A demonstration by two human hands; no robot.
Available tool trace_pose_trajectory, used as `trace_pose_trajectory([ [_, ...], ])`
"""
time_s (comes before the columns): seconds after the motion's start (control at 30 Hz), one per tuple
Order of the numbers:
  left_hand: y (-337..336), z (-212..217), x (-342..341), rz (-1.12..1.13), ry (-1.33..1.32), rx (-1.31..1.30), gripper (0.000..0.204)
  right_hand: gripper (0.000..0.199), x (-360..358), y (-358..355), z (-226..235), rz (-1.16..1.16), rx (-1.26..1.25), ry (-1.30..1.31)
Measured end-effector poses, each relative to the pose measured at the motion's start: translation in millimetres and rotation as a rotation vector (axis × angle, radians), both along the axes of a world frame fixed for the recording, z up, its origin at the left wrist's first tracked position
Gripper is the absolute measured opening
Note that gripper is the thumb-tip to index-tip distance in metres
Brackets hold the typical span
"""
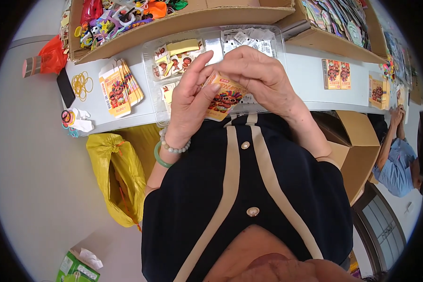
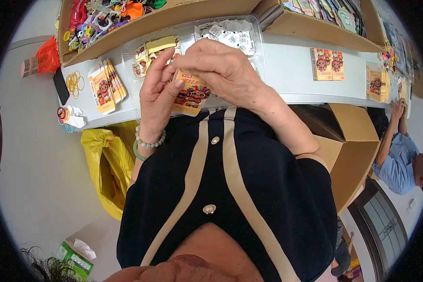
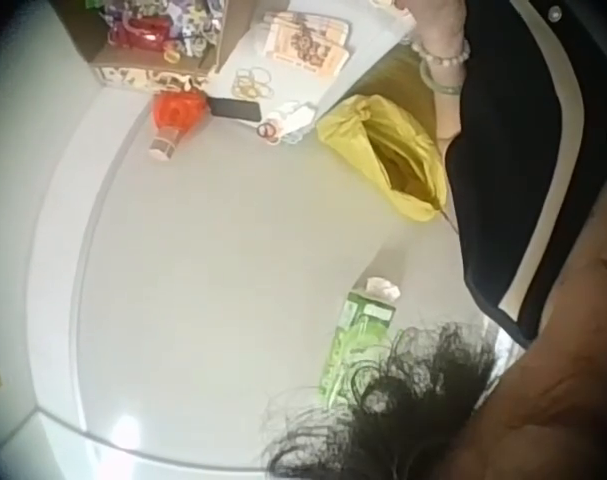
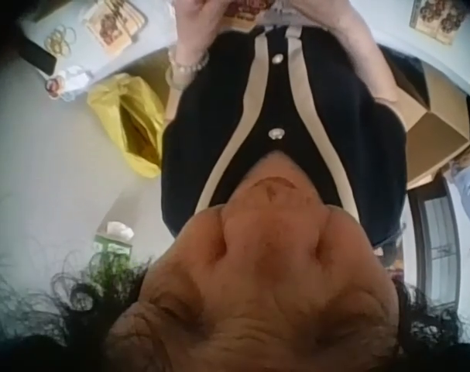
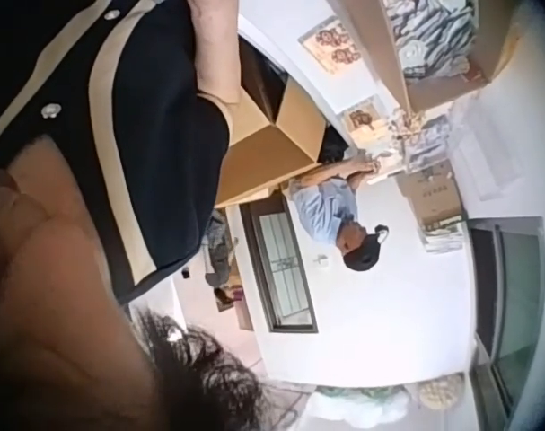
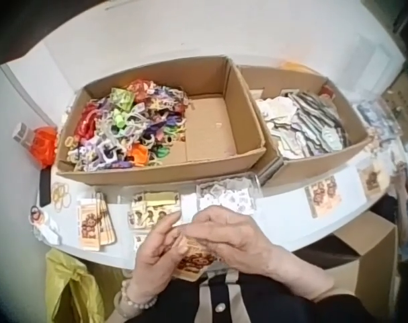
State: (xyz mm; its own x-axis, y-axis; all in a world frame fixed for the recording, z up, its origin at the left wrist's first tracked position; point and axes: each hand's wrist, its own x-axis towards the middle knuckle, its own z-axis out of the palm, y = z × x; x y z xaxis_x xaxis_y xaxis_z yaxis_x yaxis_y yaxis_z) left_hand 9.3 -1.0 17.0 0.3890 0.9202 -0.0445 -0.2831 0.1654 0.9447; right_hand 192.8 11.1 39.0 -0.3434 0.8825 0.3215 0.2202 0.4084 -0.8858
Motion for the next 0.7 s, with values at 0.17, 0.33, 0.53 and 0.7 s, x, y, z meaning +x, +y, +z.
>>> trace_pose_trajectory([
  [0.17,3.9,-3.7,-2.6,-0.102,-0.060,-0.064,0.052,0.016,7.5,4.8,1.4,0.114,-0.083,-0.118],
  [0.33,8.5,-7.5,-0.7,-0.159,-0.098,-0.108,0.054,0.019,16.4,16.2,0.7,0.189,-0.057,-0.163],
  [0.53,8.9,-13.4,2.2,-0.165,-0.099,-0.137,0.056,0.021,21.6,30.9,8.2,0.315,-0.108,-0.291],
  [0.7,11.0,-19.7,1.5,-0.146,-0.119,-0.138,0.057,0.015,18.3,32.2,0.9,0.374,-0.186,-0.386],
])
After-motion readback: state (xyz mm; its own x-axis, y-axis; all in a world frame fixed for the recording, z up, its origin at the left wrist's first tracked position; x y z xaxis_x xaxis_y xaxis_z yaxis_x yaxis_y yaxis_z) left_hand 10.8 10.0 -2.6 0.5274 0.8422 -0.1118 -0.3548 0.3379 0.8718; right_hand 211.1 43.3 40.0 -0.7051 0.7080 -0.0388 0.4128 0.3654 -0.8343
